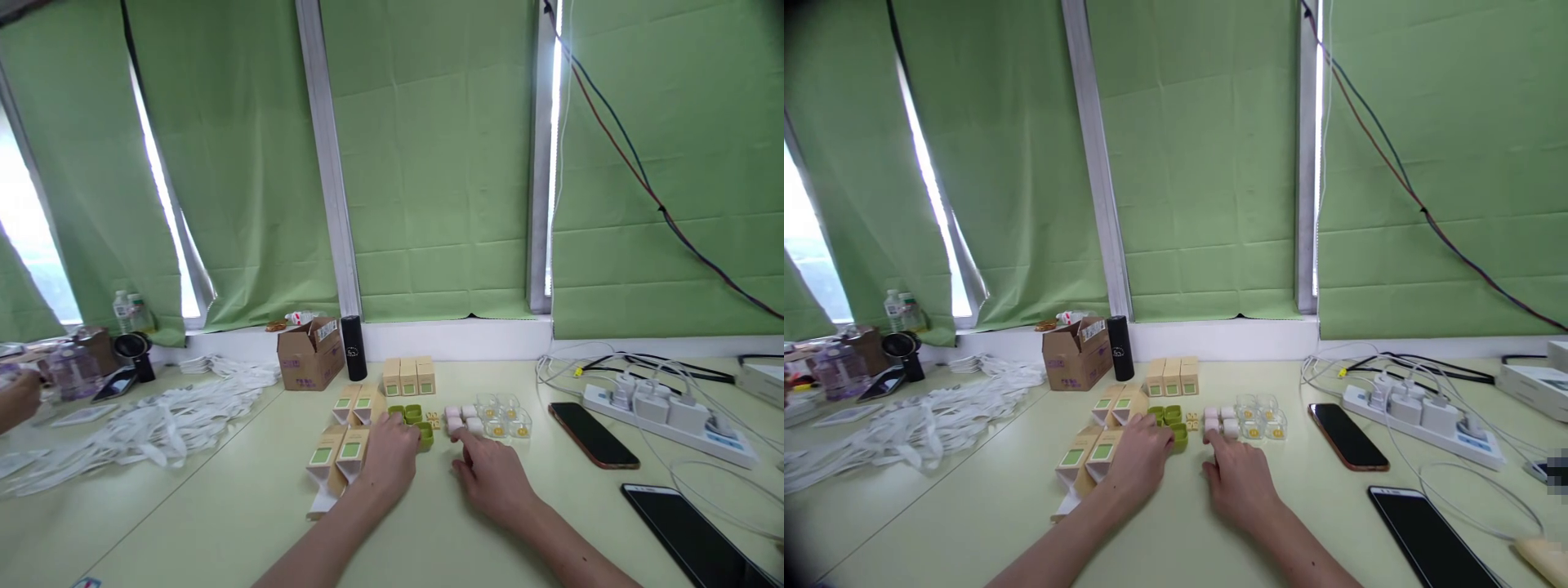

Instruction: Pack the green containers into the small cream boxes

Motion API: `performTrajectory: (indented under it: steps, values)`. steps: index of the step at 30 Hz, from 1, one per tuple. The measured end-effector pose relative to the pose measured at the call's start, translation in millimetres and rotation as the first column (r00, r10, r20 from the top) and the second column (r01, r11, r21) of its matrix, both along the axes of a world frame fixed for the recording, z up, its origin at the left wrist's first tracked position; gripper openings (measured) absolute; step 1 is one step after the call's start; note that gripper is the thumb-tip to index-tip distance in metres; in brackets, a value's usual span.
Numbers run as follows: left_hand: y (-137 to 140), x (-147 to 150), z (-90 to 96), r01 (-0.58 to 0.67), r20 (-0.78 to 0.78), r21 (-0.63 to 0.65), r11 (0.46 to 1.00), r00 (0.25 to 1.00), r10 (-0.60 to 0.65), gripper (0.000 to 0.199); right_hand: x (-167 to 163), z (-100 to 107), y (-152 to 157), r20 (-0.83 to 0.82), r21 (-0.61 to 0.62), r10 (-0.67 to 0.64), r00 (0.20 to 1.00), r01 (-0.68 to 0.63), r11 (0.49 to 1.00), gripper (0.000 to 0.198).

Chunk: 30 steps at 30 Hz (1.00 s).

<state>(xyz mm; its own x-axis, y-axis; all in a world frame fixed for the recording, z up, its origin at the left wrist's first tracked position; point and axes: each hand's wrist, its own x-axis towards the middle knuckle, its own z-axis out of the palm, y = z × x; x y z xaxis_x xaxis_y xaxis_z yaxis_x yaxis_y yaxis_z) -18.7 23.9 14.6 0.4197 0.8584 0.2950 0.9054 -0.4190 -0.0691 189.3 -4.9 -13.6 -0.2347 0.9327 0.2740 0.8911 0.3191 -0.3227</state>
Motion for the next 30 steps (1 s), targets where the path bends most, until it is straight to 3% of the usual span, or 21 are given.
performTrajectory:
  steps: [7,13,16,20,23,30]
  values:
    - [-21,4,5.1,0.211,0.082,0.163,0.964,0.971,-0.226,0.034,1,-9,6,-0.181,0.214,0.108,0.978,-0.068,0.974,0.056]
    - [-21,5,-2.0,0.382,0.095,0.445,0.81,0.879,-0.467,0.023,5,-20,14,-0.238,0.42,0.25,0.938,-0.132,0.898,0.044]
    - [-22,4,-0.5,0.404,0.144,0.501,0.765,0.833,-0.534,0.019,5,-20,14,-0.283,0.476,0.312,0.907,-0.149,0.867,0.04]
    - [-25,0,5.1,0.42,0.211,0.515,0.748,0.783,-0.585,0.021,3,-17,12,-0.465,0.4,0.368,0.805,-0.181,0.899,0.033]
    - [-24,-4,6.8,0.42,0.229,0.517,0.746,0.771,-0.594,0.034,-3,-14,10,-0.637,0.279,0.329,0.697,-0.189,0.941,0.03]
    - [-21,-10,4.5,0.389,0.263,0.46,0.798,0.798,-0.541,0.052,-14,-11,7,-0.882,0.11,0.22,0.417,-0.271,0.956,0.043]
